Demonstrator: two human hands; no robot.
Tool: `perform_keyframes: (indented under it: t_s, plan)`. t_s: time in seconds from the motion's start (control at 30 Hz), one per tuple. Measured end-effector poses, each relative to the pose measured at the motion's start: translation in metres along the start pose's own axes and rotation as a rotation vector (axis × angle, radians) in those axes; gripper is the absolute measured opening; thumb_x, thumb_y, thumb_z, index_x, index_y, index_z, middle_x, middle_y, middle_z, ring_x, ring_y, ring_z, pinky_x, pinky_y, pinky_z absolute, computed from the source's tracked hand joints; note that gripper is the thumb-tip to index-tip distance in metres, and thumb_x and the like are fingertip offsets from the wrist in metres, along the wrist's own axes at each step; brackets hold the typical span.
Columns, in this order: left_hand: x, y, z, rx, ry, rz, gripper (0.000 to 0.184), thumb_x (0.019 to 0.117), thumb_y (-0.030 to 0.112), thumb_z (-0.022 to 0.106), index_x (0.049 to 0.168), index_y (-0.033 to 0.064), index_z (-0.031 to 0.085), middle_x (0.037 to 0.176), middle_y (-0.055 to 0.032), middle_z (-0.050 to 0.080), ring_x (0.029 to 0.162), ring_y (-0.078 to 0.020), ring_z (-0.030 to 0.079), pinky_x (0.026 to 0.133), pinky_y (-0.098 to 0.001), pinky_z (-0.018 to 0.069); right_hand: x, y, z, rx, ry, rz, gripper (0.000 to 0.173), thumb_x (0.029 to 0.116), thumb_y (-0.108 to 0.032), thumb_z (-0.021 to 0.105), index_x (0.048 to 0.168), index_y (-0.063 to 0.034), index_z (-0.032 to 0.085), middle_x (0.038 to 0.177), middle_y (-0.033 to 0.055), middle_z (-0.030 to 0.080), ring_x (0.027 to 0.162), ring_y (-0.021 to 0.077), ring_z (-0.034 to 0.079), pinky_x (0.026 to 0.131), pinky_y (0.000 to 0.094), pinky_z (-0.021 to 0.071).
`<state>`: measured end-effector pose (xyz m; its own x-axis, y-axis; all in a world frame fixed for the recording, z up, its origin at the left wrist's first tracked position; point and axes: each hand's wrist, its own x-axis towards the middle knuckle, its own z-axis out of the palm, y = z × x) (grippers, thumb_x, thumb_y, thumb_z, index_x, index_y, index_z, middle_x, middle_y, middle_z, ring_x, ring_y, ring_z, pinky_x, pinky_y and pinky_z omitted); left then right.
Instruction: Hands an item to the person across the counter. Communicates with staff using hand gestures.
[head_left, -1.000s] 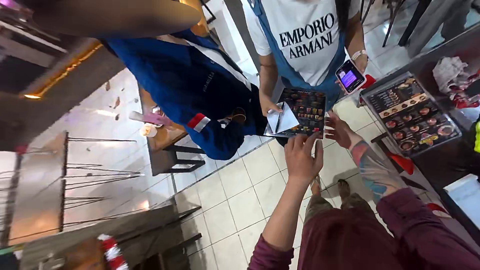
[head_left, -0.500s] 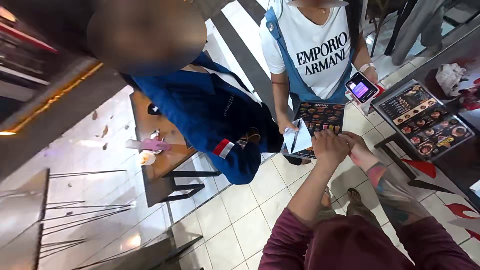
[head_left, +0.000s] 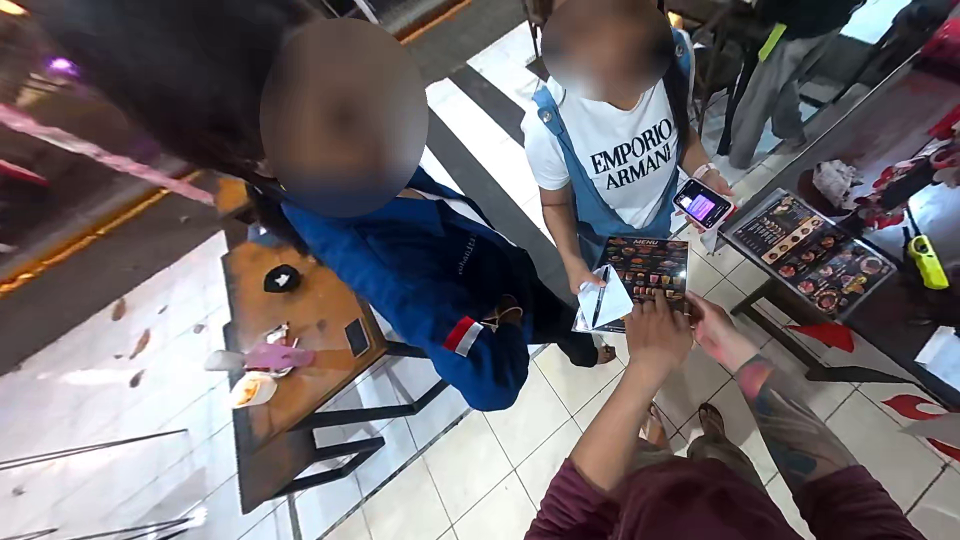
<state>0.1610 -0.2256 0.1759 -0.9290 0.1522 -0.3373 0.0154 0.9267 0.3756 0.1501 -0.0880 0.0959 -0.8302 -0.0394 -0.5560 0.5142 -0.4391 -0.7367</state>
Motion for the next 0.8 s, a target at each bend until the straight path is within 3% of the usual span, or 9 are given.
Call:
perform_keyframes:
  t_s: [0.13, 0.27, 0.37, 0.47, 0.53, 0.57, 0.7, 0.8]
  plan:
    - [-0.021, -0.005, 0.007, -0.104, 0.094, 0.166, 0.058, 0.1063, 0.046, 0.038, 0.154, 0.0131, 0.049, 0.136, -0.0151, 0.064, 0.13, -0.033, 0.056, 0.111, -0.0518, 0.0418, -0.016, 0.005, -0.014, -0.015, -0.039, -0.026, 0.054, 0.1118, -0.044, 0.033, 0.144, -0.0043, 0.049, 0.124, 0.0116, 0.068, 0.102, 0.0214, 0.07, 0.089, 0.0397, 0.0583]
    - [-0.042, -0.002, 0.019, -0.351, 0.229, 0.45, 0.049, 0.1051, 0.04, 0.049, 0.145, 0.0134, 0.06, 0.105, -0.0077, 0.07, 0.103, -0.0232, 0.064, 0.099, -0.0451, 0.0506, -0.036, 0.009, -0.046, -0.08, -0.002, -0.082, 0.055, 0.1127, -0.043, 0.024, 0.149, -0.0076, 0.044, 0.133, 0.011, 0.065, 0.108, 0.023, 0.07, 0.091, 0.0408, 0.0578]
    - [-0.057, 0.01, 0.031, -0.616, 0.182, 0.587, 0.04, 0.1035, 0.029, 0.057, 0.14, 0.0128, 0.064, 0.098, -0.0025, 0.07, 0.097, -0.0153, 0.064, 0.094, -0.0383, 0.0533, -0.072, 0.029, -0.086, -0.113, 0.054, -0.119, 0.053, 0.1114, -0.041, 0.032, 0.151, -0.0075, 0.044, 0.135, 0.0119, 0.065, 0.112, 0.0245, 0.068, 0.094, 0.0424, 0.0573]
    - [-0.052, 0.038, 0.024, -0.853, 0.116, 0.661, 0.036, 0.1058, 0.021, 0.053, 0.135, 0.0055, 0.066, 0.105, -0.0076, 0.071, 0.093, -0.0138, 0.066, 0.088, -0.0352, 0.0557, -0.112, 0.048, -0.121, -0.057, 0.151, -0.18, 0.047, 0.1094, -0.035, 0.042, 0.145, -0.0059, 0.05, 0.129, 0.0117, 0.067, 0.106, 0.0245, 0.068, 0.088, 0.0419, 0.0572]
    - [-0.062, 0.049, 0.032, -0.995, 0.039, 0.664, 0.031, 0.1076, 0.014, 0.048, 0.122, -0.0019, 0.069, 0.107, -0.0095, 0.073, 0.093, -0.0135, 0.067, 0.087, -0.0338, 0.0567, -0.165, 0.088, -0.14, -0.03, 0.22, -0.156, 0.045, 0.1094, -0.033, 0.044, 0.145, -0.0061, 0.051, 0.13, 0.0109, 0.067, 0.106, 0.0244, 0.068, 0.089, 0.0418, 0.0571]
    - [-0.063, 0.055, 0.037, -1.057, 0.023, 0.673, 0.029, 0.1079, 0.012, 0.047, 0.113, -0.0033, 0.07, 0.1, -0.008, 0.072, 0.089, -0.0129, 0.066, 0.085, -0.0331, 0.0566, -0.188, 0.103, -0.147, -0.034, 0.254, -0.169, 0.046, 0.1084, -0.033, 0.045, 0.144, -0.0057, 0.052, 0.131, 0.0116, 0.067, 0.108, 0.0253, 0.068, 0.089, 0.0433, 0.0574]
    - [-0.086, 0.083, 0.042, -1.215, -0.023, 0.78, 0.038, 0.1102, 0.022, 0.04, 0.079, 0.011, 0.06, 0.068, 0.0062, 0.056, 0.066, -0.0052, 0.056, 0.068, -0.0264, 0.0497, -0.275, 0.182, -0.178, 0.02, 0.396, -0.231, 0.047, 0.1069, -0.033, 0.047, 0.144, -0.0052, 0.053, 0.129, 0.0131, 0.067, 0.105, 0.0261, 0.068, 0.087, 0.044, 0.0577]
    - [-0.131, 0.101, 0.038, -1.316, -0.048, 0.876, 0.048, 0.1103, 0.038, 0.042, 0.067, 0.0193, 0.053, 0.058, 0.0105, 0.048, 0.057, -0.0023, 0.049, 0.059, -0.0232, 0.0434, -0.352, 0.247, -0.184, 0.099, 0.539, -0.188, 0.046, 0.1077, -0.031, 0.046, 0.144, -0.0033, 0.051, 0.129, 0.0143, 0.066, 0.104, 0.0251, 0.068, 0.086, 0.043, 0.057]
